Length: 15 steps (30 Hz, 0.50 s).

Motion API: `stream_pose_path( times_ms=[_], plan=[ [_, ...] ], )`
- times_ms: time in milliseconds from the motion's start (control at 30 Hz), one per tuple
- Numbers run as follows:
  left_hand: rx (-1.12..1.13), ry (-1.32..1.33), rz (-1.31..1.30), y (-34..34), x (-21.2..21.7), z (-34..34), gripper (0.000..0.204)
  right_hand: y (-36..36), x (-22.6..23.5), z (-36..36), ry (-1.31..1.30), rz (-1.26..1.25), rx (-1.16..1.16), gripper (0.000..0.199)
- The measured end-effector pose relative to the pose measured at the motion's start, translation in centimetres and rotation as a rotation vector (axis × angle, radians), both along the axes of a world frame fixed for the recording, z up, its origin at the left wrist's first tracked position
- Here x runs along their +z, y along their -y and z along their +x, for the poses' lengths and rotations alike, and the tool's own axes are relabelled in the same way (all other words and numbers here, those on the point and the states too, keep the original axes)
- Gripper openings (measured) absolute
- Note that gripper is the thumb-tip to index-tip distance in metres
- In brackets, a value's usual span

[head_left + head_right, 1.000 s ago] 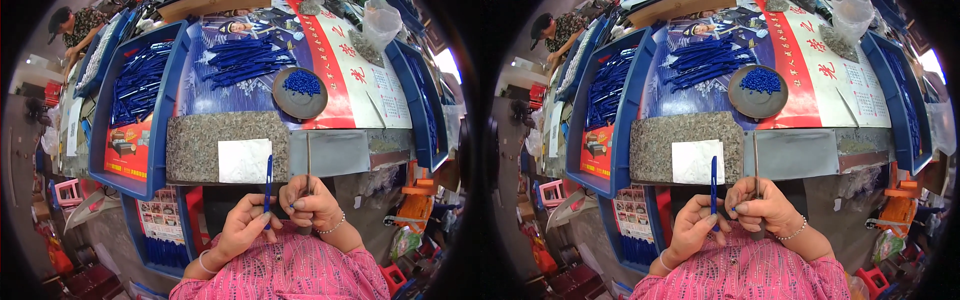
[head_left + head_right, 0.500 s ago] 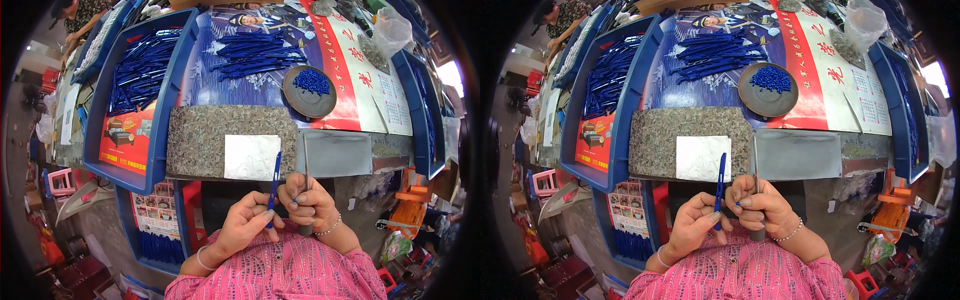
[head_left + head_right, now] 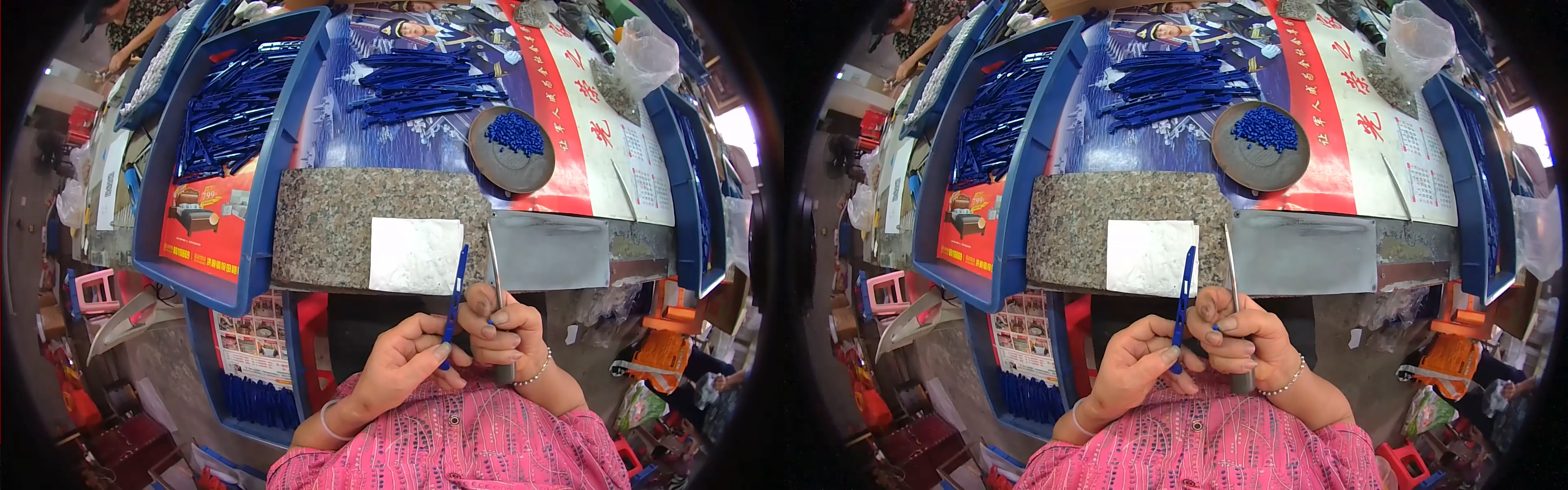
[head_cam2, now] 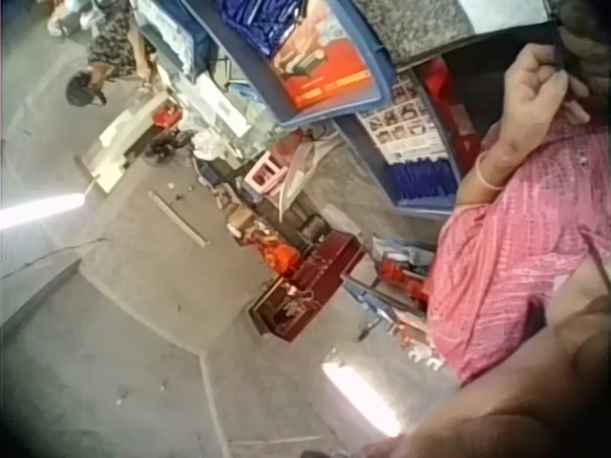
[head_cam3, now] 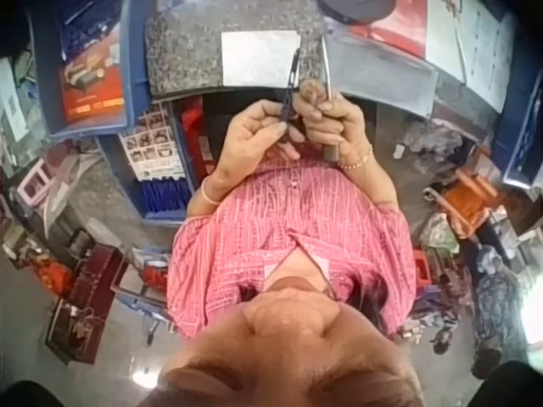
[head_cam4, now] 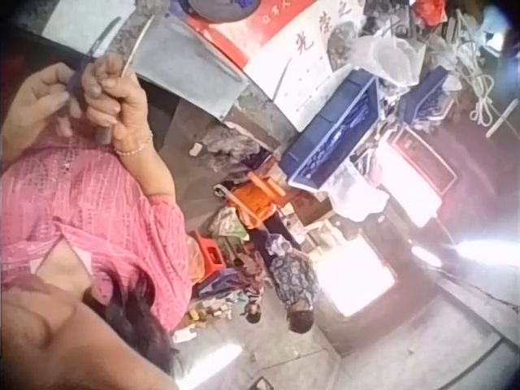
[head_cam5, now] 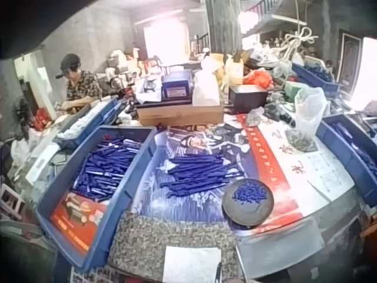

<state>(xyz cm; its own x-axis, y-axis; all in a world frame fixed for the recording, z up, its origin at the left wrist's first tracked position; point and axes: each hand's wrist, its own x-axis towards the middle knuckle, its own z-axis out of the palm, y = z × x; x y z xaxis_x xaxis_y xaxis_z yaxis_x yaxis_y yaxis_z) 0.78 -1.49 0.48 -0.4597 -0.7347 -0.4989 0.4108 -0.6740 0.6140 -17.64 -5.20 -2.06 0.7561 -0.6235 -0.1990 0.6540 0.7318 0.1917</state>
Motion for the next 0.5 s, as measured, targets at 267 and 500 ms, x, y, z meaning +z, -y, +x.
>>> stream_pose_path(
  times_ms=[267,500],
  plan=[
    [0.001,-0.016,0.003,0.15,-0.03,-0.02,0.020,-0.05,-0.52,0.19,0.152,0.021,-0.044,0.015],
    [0.005,-0.022,-0.013,0.28,0.03,-0.11,0.018,-0.21,-0.33,0.30,0.167,0.061,-0.064,0.013]
  ],
)
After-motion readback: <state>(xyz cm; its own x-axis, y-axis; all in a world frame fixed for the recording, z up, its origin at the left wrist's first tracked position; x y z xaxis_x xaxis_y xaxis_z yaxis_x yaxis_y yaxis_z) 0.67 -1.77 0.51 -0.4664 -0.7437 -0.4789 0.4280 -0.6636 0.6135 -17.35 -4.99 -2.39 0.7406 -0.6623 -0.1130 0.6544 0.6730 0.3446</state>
